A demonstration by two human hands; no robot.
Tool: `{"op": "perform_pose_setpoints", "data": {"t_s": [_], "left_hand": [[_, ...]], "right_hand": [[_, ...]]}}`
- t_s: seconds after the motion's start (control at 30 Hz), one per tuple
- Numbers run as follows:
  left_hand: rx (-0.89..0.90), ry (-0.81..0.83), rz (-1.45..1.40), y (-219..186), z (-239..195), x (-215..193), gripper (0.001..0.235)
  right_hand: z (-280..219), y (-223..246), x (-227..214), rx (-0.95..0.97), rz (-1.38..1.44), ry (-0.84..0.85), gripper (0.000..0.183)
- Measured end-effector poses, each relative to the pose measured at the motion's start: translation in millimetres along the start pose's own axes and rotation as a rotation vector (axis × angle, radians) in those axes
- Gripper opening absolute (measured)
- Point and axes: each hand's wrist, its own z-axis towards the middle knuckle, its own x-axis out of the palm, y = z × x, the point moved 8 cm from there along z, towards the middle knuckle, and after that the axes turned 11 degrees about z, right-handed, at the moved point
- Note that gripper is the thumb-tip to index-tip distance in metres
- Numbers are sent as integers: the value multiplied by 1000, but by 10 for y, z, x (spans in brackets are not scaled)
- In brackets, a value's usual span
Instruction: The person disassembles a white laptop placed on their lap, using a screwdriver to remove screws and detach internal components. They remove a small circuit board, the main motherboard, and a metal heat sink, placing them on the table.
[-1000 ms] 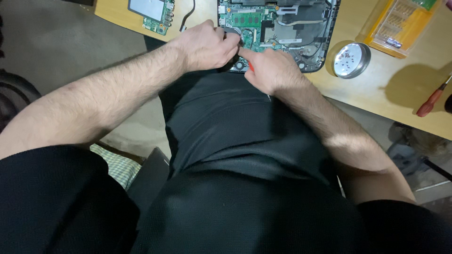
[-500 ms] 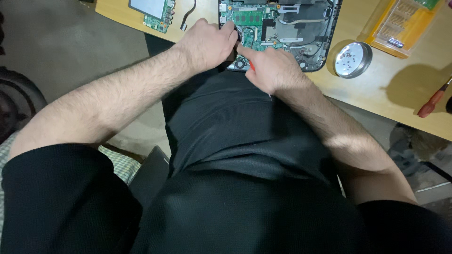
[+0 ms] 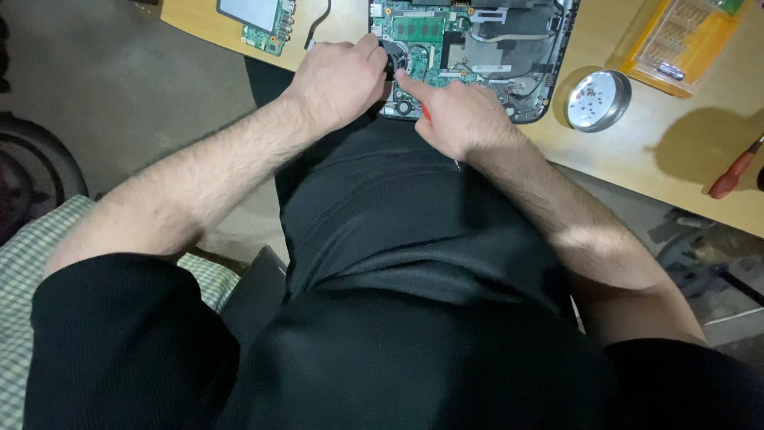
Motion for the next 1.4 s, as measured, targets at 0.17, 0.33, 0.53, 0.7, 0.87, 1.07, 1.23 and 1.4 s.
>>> {"op": "perform_pose_setpoints", "data": {"t_s": [0.17,0.33,0.53,0.7,0.87,1.07,1.23,1.4], "left_hand": [[-59,35,-206,128,-103,-117,23],[-110,-14,-305,170,-159,-95,27],[-51,-204,31,99,-148,-86,19],[219,-238,239,-160,-155,-182,16],[238,-211,294,-172,-55,-225,7],[219,-35,275,-141,49,-65,5],[-44,-82,-150,-29,90,-365,23],[-586,-317,-1351,-100,-122,-267,13]], "right_hand": [[-18,48,-54,34,-1,36,85],[-29,73,-63,54,3,64,83],[15,32,-34,55,-34,20,87],[-28,81,-74,65,-11,36,85],[4,62,-41,39,-37,15,79],[-12,99,-74,64,-29,42,78],[7,66,-76,25,-8,14,77],[-35,72,-183,36,76,-7,65]]}}
